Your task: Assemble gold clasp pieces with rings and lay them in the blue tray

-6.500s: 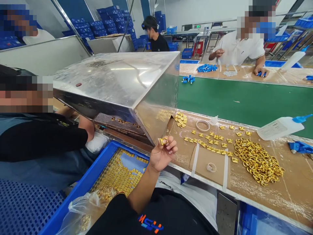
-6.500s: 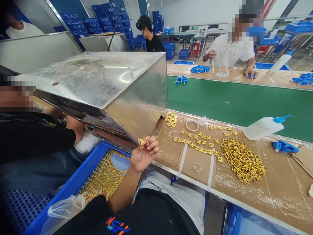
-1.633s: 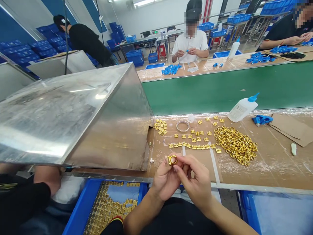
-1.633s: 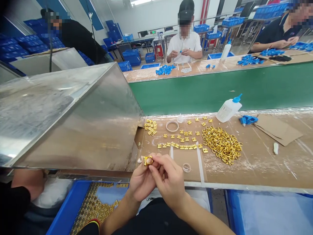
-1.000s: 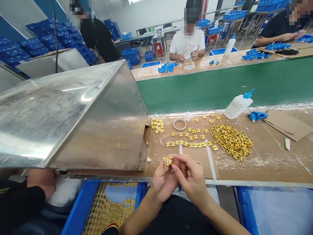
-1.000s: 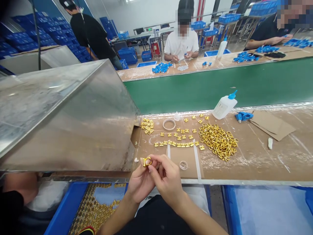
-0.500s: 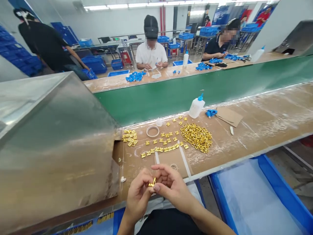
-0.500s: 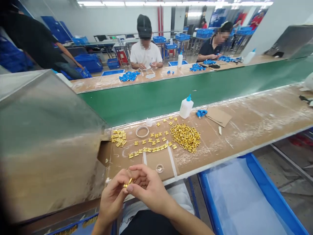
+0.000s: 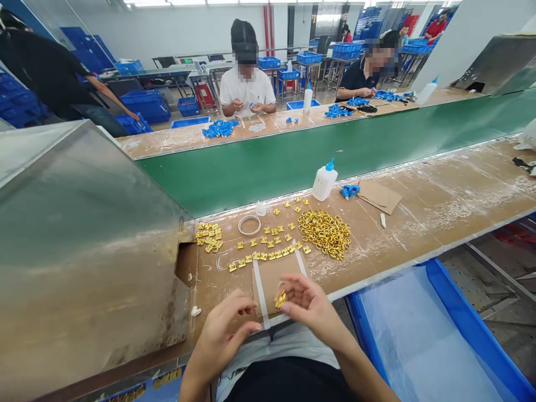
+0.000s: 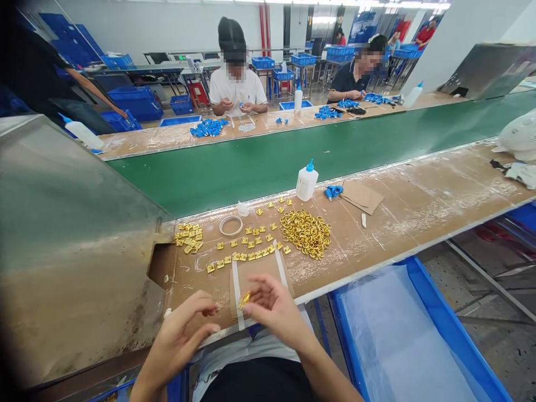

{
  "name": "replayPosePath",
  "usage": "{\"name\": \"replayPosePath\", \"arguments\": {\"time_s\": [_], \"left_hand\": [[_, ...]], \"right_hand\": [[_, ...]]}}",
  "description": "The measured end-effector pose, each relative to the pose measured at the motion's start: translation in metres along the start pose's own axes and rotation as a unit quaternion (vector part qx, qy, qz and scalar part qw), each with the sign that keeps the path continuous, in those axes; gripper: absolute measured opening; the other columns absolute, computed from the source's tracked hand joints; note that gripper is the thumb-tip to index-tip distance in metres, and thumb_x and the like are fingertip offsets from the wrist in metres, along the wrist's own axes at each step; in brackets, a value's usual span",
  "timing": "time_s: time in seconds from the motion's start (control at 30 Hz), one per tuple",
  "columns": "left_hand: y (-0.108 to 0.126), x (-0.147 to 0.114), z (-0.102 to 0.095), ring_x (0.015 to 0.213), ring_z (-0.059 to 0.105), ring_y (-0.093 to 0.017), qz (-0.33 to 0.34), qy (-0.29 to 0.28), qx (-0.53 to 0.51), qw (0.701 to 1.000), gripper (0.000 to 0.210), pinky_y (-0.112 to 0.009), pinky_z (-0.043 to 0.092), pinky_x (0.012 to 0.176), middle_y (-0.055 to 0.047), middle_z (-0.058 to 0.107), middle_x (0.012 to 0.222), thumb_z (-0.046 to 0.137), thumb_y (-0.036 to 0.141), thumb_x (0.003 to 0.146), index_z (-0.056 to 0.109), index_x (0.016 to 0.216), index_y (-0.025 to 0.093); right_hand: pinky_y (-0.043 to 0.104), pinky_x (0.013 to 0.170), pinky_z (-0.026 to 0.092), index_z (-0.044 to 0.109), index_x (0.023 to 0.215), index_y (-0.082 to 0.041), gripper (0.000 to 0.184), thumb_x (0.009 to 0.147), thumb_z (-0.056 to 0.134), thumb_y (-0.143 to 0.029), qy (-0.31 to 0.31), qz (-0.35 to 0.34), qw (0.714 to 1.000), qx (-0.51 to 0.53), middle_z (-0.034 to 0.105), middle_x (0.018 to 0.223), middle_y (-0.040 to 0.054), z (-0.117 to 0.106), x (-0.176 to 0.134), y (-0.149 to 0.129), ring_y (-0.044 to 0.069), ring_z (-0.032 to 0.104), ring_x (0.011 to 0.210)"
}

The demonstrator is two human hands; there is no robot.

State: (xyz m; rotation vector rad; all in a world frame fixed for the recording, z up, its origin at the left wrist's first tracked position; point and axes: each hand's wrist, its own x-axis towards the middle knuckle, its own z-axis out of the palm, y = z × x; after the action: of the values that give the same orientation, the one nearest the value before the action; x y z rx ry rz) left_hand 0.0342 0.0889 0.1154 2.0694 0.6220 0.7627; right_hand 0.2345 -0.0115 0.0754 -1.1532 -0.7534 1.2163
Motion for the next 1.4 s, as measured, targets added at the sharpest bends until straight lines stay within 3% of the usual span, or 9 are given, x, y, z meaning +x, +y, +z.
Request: {"name": "replayPosePath", "arguments": {"time_s": [0.07,0.17,0.27,0.5,0.87,1.03,1.27,1.4], "left_hand": [[-0.009,-0.008,-0.004,0.066,0.062,-0.019,-0.041,0.033,0.046,0.998,0.013,-0.027,0.051,0.063,-0.003,0.067,0.073,0.07,0.035,0.09,0.07,0.087,0.022],[-0.026,-0.026,-0.007,0.067,0.062,-0.019,-0.105,0.056,0.099,0.988,0.018,-0.027,0.052,0.065,-0.002,0.066,0.072,0.064,0.037,0.092,0.069,0.085,0.022],[-0.041,-0.044,-0.007,0.067,0.063,-0.02,-0.151,0.061,0.12,0.979,0.026,-0.028,0.053,0.065,-0.002,0.067,0.071,0.06,0.045,0.093,0.068,0.082,0.022],[-0.051,-0.059,0.001,0.065,0.066,-0.02,-0.197,0.083,0.13,0.968,0.036,-0.029,0.054,0.065,-0.003,0.07,0.071,0.059,0.055,0.09,0.068,0.078,0.022],[-0.056,-0.086,0.007,0.058,0.056,-0.017,-0.221,0.104,0.125,0.962,0.036,-0.025,0.048,0.06,0.001,0.059,0.059,0.056,0.046,0.09,0.058,0.064,0.021],[-0.051,-0.106,0.016,0.063,0.062,-0.019,-0.237,0.104,0.086,0.962,0.033,-0.027,0.05,0.063,-0.002,0.066,0.064,0.059,0.045,0.088,0.064,0.066,0.02],[-0.047,-0.147,0.025,0.07,0.068,-0.023,-0.276,0.157,0.05,0.947,0.034,-0.03,0.054,0.069,-0.005,0.074,0.07,0.061,0.049,0.084,0.071,0.07,0.02],[-0.04,-0.17,0.032,0.068,0.068,-0.021,-0.291,0.228,0.02,0.929,0.035,-0.029,0.054,0.068,-0.005,0.073,0.067,0.062,0.049,0.084,0.07,0.068,0.02]], "right_hand": [[0.036,0.085,0.061,0.064,0.124,-0.021,0.049,0.083,0.078,-0.045,0.117,-0.06,0.985,-0.111,0.074,0.101,0.0073,-0.026,0.013,0.011,0.019,0.072,0.089],[0.039,0.077,0.062,0.065,0.121,-0.017,0.046,0.089,0.067,-0.05,0.248,-0.12,0.908,-0.316,0.073,0.093,0.0084,-0.071,0.036,0.035,0.021,0.072,0.08],[0.044,0.077,0.061,0.065,0.121,-0.015,0.046,0.091,0.062,-0.05,0.282,-0.123,0.873,-0.378,0.073,0.093,0.0111,-0.103,0.048,0.061,0.024,0.07,0.078],[0.052,0.095,0.053,0.066,0.119,-0.016,0.041,0.092,0.064,-0.047,0.266,-0.149,0.841,-0.448,0.071,0.102,0.0153,-0.114,0.046,0.085,0.031,0.065,0.099],[0.046,0.087,0.055,0.064,0.121,-0.015,0.035,0.093,0.058,-0.035,0.241,-0.155,0.831,-0.477,0.07,0.098,0.0134,-0.125,0.041,0.086,0.028,0.064,0.09],[0.046,0.086,0.054,0.066,0.116,-0.014,0.034,0.089,0.058,-0.032,0.249,-0.158,0.83,-0.474,0.07,0.093,0.0128,-0.123,0.046,0.087,0.028,0.063,0.087],[0.045,0.084,0.056,0.067,0.11,-0.016,0.031,0.086,0.061,-0.035,0.261,-0.173,0.828,-0.465,0.071,0.095,0.0124,-0.126,0.046,0.09,0.028,0.065,0.086],[0.045,0.084,0.057,0.066,0.104,-0.018,0.027,0.082,0.062,-0.033,0.264,-0.182,0.831,-0.454,0.072,0.092,0.0114,-0.126,0.047,0.089,0.027,0.066,0.083]]}}
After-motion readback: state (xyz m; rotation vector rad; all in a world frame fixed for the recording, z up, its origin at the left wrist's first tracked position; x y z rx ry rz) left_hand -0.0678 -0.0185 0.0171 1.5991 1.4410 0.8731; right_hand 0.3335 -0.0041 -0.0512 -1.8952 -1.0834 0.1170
